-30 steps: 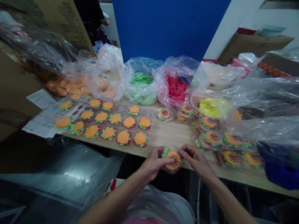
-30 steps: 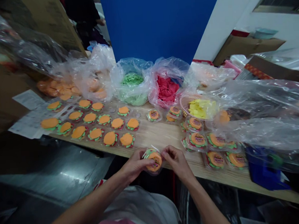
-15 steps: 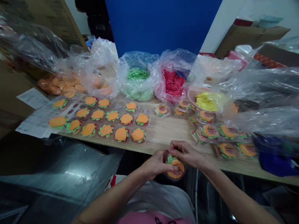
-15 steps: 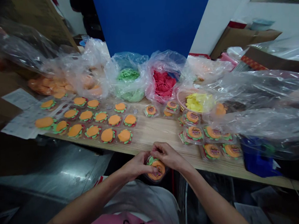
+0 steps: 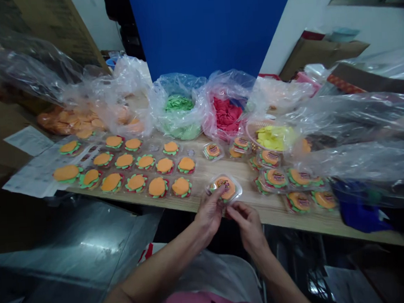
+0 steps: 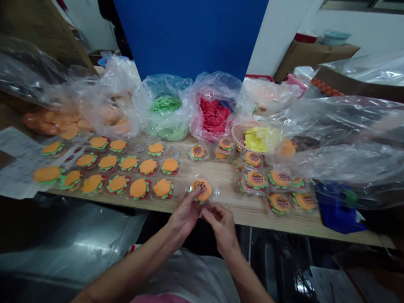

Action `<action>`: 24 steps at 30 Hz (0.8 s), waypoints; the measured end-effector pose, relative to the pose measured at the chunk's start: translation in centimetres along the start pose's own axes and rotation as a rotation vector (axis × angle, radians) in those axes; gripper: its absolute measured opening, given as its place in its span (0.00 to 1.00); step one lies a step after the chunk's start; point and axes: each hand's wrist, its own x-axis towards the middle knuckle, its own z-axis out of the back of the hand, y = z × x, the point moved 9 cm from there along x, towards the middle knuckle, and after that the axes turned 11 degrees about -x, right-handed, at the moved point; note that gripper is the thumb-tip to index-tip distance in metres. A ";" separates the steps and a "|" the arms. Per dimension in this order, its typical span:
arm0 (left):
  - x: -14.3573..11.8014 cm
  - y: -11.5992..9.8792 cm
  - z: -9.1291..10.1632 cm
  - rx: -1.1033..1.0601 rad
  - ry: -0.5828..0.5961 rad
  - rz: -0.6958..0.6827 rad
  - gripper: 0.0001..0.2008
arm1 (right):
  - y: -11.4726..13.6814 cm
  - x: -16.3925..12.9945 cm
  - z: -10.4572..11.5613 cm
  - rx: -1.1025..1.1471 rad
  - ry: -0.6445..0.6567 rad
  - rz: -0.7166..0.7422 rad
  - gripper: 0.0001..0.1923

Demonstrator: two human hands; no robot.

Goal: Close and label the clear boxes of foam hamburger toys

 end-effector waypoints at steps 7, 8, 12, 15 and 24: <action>-0.5 0.2 0.3 0.048 -0.020 -0.074 0.11 | -0.5 0.4 -1.5 0.180 -0.121 -0.034 0.09; -0.5 0.1 0.4 0.044 -0.016 -0.077 0.11 | -0.5 0.4 -1.5 0.179 -0.127 -0.021 0.10; -0.2 0.2 0.6 0.062 0.007 -0.054 0.10 | -0.2 0.4 -1.6 0.110 -0.033 0.017 0.11; 0.0 0.1 0.5 0.067 0.060 -0.042 0.10 | 0.2 0.6 -1.3 0.028 0.086 0.029 0.12; -0.9 0.6 -0.5 0.118 0.199 -0.040 0.14 | 1.3 1.3 2.7 -0.013 -0.110 0.165 0.14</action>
